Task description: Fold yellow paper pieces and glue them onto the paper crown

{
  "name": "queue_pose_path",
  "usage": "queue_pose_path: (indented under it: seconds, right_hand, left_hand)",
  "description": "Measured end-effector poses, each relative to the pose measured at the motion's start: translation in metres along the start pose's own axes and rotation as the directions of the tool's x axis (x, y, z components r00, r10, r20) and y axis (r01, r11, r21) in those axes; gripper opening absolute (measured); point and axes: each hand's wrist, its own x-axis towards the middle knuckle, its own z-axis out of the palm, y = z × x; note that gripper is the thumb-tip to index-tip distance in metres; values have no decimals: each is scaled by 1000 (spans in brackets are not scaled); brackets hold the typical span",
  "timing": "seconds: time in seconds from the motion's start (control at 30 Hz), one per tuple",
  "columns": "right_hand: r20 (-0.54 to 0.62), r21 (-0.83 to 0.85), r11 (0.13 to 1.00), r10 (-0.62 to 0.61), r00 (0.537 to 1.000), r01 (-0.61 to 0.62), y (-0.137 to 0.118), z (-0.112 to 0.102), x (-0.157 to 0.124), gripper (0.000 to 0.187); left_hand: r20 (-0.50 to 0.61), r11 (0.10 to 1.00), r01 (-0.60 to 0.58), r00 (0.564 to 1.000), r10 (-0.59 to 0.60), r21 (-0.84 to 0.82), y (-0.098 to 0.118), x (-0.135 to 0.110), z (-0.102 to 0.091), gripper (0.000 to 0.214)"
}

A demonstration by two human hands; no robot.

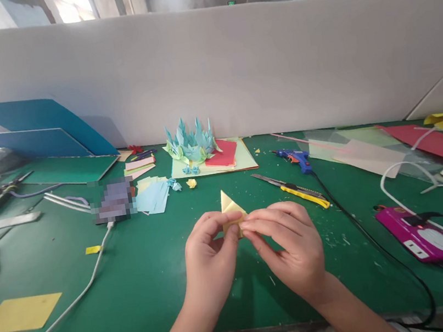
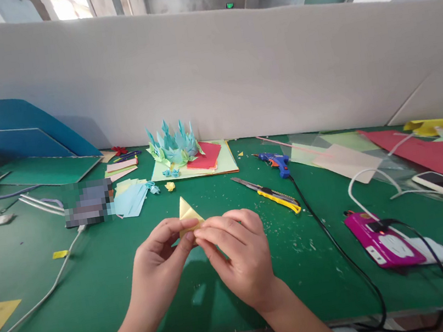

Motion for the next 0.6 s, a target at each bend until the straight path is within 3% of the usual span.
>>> queue_pose_path:
  seconds: [0.3, 0.6]
  right_hand:
    - [34, 15, 1000, 15, 999, -15, 0, -1, 3, 15]
    - [34, 96, 992, 84, 996, -87, 0, -1, 3, 13]
  left_hand:
    - [-3, 1000, -10, 1000, 10, -18, 0, -1, 0, 7]
    - [4, 992, 72, 997, -72, -105, 2, 0, 0, 8]
